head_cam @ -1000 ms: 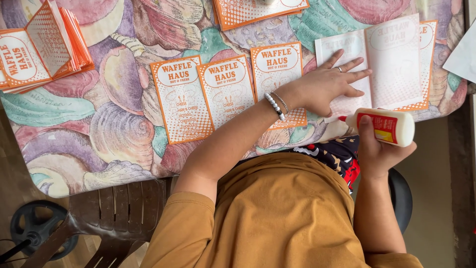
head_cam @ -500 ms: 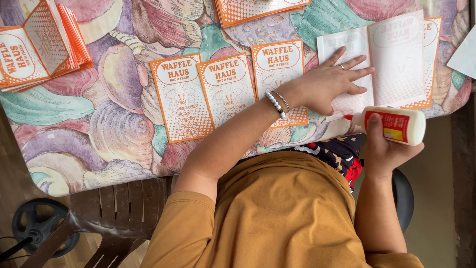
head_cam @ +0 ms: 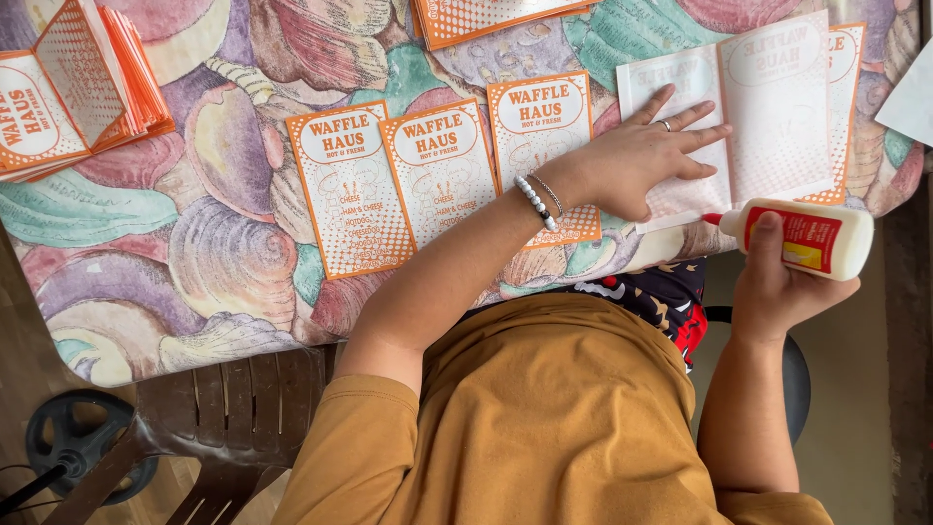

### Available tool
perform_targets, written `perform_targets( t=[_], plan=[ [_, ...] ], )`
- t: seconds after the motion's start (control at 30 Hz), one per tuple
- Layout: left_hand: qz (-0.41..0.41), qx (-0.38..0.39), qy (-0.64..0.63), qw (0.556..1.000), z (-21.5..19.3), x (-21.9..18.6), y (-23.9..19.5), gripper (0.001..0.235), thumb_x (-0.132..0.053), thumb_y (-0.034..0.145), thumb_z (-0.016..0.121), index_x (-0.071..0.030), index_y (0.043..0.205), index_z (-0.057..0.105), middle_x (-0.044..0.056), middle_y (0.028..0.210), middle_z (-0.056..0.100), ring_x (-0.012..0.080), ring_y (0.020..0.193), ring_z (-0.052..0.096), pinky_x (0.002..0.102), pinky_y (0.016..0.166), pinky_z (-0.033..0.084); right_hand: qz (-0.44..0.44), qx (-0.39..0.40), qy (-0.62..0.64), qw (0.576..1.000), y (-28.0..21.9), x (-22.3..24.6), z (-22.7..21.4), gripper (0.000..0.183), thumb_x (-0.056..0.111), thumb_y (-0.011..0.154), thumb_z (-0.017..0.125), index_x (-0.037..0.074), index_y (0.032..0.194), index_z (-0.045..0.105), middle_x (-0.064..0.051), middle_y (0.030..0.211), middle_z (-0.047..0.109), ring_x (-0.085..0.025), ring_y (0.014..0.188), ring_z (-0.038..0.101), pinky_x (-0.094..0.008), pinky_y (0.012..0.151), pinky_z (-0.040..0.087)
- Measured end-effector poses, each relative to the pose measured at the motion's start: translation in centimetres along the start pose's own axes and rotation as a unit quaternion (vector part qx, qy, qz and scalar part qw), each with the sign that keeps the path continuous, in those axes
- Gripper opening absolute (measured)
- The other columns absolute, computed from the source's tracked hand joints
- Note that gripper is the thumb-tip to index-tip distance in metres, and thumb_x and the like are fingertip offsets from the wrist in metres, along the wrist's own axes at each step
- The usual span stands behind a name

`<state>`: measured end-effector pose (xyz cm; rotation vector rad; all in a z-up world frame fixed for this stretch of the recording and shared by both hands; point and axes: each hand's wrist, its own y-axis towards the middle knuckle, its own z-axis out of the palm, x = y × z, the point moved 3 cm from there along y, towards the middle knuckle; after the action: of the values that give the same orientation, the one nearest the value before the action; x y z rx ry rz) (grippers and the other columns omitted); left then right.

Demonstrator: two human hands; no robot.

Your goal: Assembling paper bags by folding pre-printed templates and applying glue to the edges.

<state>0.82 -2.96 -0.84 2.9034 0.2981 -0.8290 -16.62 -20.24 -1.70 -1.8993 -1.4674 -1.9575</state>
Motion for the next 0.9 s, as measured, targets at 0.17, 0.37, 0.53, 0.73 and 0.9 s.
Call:
perform_targets(
  t=[0.17,0.37,0.53,0.73,0.9],
  plan=[
    [-0.001,0.0,-0.002,1.0,-0.1,-0.1,0.0,0.084,-0.016,0.068,0.078,-0.016,0.149,0.057,0.014,0.165,0.02,0.0344,0.153,0.007,0.068,0.12,-0.006,-0.031,-0.001,-0.003,0.999,-0.6,-0.6,-0.2,0.035,-0.006,0.102,0.085,-0.015,0.111,0.053,-0.03,0.108,0.064,-0.037,0.099,0.068,-0.053,0.084,0.066],
    [-0.001,-0.001,0.003,1.0,-0.1,-0.1,0.0,0.084,-0.016,0.067,0.077,-0.016,0.148,0.058,0.014,0.165,0.02,0.0348,0.153,0.007,0.068,0.119,-0.005,0.021,-0.008,-0.01,1.0,-1.0,-1.4,-0.3,0.044,-0.006,0.098,0.09,-0.008,0.102,0.046,-0.023,0.098,0.063,-0.028,0.091,0.066,-0.046,0.076,0.065],
    [0.0,0.002,0.011,1.0,0.0,-0.1,0.1,0.084,-0.014,0.067,0.077,-0.016,0.149,0.057,0.014,0.165,0.02,0.0345,0.153,0.008,0.069,0.119,-0.005,-0.01,-0.004,-0.006,1.0,1.4,-0.4,-0.7,0.027,0.001,0.106,0.086,-0.012,0.103,0.062,-0.021,0.096,0.068,-0.029,0.089,0.068,-0.046,0.078,0.063],
    [-0.003,-0.006,-0.003,1.0,-0.1,-0.2,-0.1,0.083,-0.013,0.067,0.076,-0.015,0.148,0.058,0.014,0.164,0.021,0.0343,0.153,0.008,0.068,0.12,-0.005,0.04,0.009,-0.009,0.999,-1.6,1.1,1.1,0.031,-0.001,0.099,0.088,-0.011,0.101,0.059,-0.02,0.097,0.066,-0.024,0.088,0.065,-0.041,0.077,0.061],
    [0.002,-0.007,0.002,1.0,0.2,0.0,0.1,0.084,-0.014,0.066,0.077,-0.016,0.148,0.058,0.014,0.164,0.021,0.0345,0.152,0.008,0.069,0.12,-0.004,0.021,-0.008,0.008,1.0,-0.8,1.5,1.1,0.028,-0.003,0.1,0.084,-0.015,0.106,0.059,-0.025,0.103,0.067,-0.029,0.093,0.067,-0.047,0.082,0.063]
  ],
)
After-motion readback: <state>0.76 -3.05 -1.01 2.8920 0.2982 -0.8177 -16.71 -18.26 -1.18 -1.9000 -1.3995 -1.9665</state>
